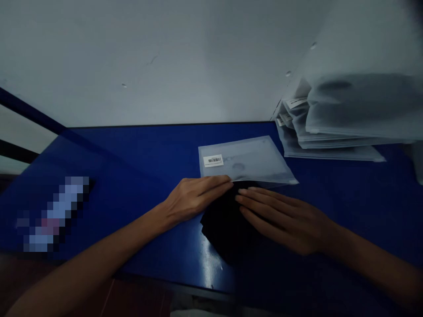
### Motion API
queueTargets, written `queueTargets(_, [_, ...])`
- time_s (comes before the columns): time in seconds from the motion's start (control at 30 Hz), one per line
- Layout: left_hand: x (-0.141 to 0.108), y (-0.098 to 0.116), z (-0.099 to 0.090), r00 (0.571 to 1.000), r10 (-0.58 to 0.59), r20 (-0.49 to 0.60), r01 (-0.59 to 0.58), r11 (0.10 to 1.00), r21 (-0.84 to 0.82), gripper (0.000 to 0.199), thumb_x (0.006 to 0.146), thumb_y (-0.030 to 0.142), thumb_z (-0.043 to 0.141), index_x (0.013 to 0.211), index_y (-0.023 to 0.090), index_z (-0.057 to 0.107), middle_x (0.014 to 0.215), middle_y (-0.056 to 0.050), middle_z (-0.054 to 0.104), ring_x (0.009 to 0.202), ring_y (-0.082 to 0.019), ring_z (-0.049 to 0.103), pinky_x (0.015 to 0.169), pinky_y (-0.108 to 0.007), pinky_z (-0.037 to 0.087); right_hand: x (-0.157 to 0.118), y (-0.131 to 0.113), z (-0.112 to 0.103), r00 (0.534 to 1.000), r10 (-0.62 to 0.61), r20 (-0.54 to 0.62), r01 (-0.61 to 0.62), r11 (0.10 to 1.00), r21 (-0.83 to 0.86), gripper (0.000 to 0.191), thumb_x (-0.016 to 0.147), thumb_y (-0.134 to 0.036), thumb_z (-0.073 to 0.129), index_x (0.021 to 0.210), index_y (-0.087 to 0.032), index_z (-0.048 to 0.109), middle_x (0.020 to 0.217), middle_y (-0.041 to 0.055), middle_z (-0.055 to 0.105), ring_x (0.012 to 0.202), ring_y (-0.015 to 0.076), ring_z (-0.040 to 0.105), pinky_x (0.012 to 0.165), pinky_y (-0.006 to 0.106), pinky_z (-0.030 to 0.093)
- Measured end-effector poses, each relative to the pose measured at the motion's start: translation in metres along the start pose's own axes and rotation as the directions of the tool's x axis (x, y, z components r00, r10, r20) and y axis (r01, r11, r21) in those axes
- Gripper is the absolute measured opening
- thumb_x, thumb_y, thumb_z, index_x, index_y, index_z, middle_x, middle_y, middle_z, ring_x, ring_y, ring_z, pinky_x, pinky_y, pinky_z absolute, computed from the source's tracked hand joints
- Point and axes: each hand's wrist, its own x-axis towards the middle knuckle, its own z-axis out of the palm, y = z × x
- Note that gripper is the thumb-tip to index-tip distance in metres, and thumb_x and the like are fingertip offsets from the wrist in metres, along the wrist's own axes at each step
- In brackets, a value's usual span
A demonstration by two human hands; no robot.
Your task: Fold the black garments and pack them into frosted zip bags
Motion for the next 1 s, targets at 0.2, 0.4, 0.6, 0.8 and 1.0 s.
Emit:
queueTargets(0.2, [-0.001, -0.002, -0.001, 1.000, 0.006, -0.013, -0.007, 1.000, -0.021, 0.031, 0.105, 0.012, 0.054, 0.135, 0.014, 0.059, 0.128, -0.009, 0.072, 0.112, -0.016, 0.074, 0.085, -0.024, 0.066, -0.004, 0.005, 0.010, 0.971, 0.234, 0.051, -0.231, 0.972, -0.053, 0.026, 0.102, -0.009, 0.047, 0.125, -0.012, 0.058, 0.133, 0.0201, 0.066, 0.129, 0.0278, 0.062, 0.102, 0.044, 0.059])
queueTargets(0.4, [0.000, -0.006, 0.000, 0.992, 0.012, 0.124, -0.014, 1.000, 0.016, 0.037, 0.105, 0.024, 0.051, 0.139, 0.009, 0.057, 0.137, -0.016, 0.066, 0.125, -0.025, 0.068, 0.095, -0.034, 0.065, -0.007, 0.005, 0.010, 0.962, 0.263, 0.075, -0.239, 0.943, -0.231, 0.030, 0.099, -0.003, 0.044, 0.127, -0.011, 0.053, 0.134, 0.0192, 0.066, 0.116, 0.0272, 0.069, 0.071, 0.028, 0.059])
queueTargets(0.6, [0.003, -0.012, 0.002, 0.989, -0.032, 0.145, 0.023, 0.998, 0.061, 0.030, 0.107, 0.022, 0.049, 0.132, 0.013, 0.062, 0.133, -0.011, 0.070, 0.128, -0.024, 0.066, 0.110, -0.042, 0.057, -0.001, 0.001, 0.005, 0.948, 0.315, 0.041, -0.272, 0.872, -0.407, 0.034, 0.093, 0.004, 0.054, 0.122, -0.014, 0.059, 0.130, 0.0091, 0.072, 0.102, 0.0202, 0.073, 0.049, 0.023, 0.045])
queueTargets(0.8, [0.014, 0.004, -0.001, 0.996, 0.089, -0.025, -0.088, 0.995, 0.037, 0.026, 0.103, 0.011, 0.054, 0.128, 0.011, 0.060, 0.130, -0.010, 0.073, 0.111, -0.018, 0.075, 0.105, -0.036, 0.061, 0.000, 0.001, 0.005, 0.913, 0.407, -0.023, -0.354, 0.765, -0.538, 0.027, 0.094, 0.002, 0.051, 0.110, -0.012, 0.068, 0.105, 0.0065, 0.079, 0.079, 0.0173, 0.072, 0.043, 0.026, 0.038])
queueTargets(1.0, [0.020, 0.013, 0.001, 0.976, 0.190, -0.102, -0.188, 0.982, 0.021, 0.022, 0.097, 0.008, 0.062, 0.120, 0.011, 0.064, 0.131, -0.013, 0.071, 0.120, -0.020, 0.071, 0.106, -0.035, 0.060, 0.002, -0.003, 0.006, 0.883, 0.468, -0.010, -0.349, 0.644, -0.680, 0.024, 0.093, -0.001, 0.057, 0.111, -0.009, 0.072, 0.093, 0.0089, 0.078, 0.067, 0.0184, 0.068, 0.046, 0.029, 0.041])
